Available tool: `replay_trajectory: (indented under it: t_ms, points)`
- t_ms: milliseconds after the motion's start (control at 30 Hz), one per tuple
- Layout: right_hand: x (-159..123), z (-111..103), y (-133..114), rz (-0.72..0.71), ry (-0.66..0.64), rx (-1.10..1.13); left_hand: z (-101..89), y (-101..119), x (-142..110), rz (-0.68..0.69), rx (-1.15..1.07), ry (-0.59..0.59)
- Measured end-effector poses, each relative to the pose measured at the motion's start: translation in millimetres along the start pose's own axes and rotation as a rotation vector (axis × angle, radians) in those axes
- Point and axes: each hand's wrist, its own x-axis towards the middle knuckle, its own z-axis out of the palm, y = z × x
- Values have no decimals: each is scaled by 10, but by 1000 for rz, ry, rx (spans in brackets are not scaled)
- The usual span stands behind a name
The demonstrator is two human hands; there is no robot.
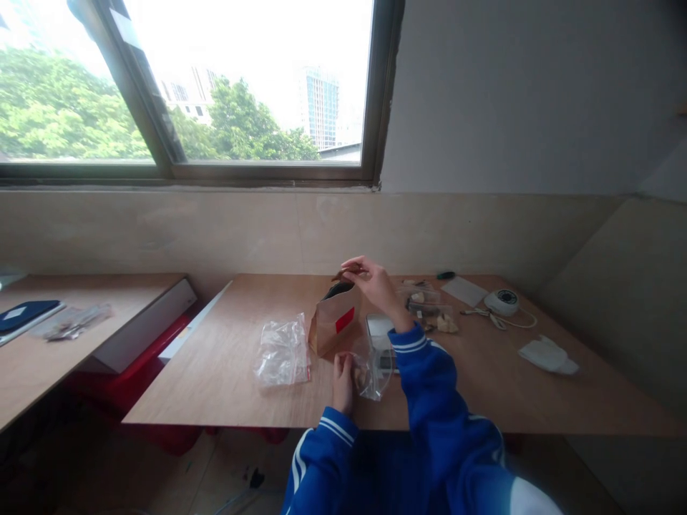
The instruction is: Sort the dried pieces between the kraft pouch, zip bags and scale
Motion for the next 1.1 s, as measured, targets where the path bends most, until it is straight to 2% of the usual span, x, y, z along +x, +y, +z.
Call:
replay_trajectory:
  t_ms: [67, 133, 300, 500, 633, 767, 867, 967, 1033, 1100]
  points:
    - [10, 20, 70, 3, -84, -43, -14, -24, 12, 1, -7, -12]
    - [-39, 43, 176, 3, -110, -53, -26, -48, 22, 5, -2, -13]
    - [-205, 111, 400, -7, -79, 44, -41, -98, 45, 8, 11, -25]
    - [-241, 75, 379, 23, -32, 164, -34, -109, 59, 17, 2, -22]
    - [-244, 50, 373, 44, -56, 25, -36, -103, 60, 6, -18, -28]
    - [-248, 104, 409, -64, -72, -169, -43, -118, 58, 10, -2, -27]
    - [-275, 136, 378, -83, -17, -272, -37, -118, 49, 17, 3, -16]
    - [-399, 100, 287, -78, 97, -264, -19, -82, 32, 11, -4, -6]
    - [-576, 39, 237, -45, 189, -203, -8, -45, 19, 1, -21, -10]
    - [-829, -35, 233, 49, 274, -137, 1, -12, 9, -8, -45, -7]
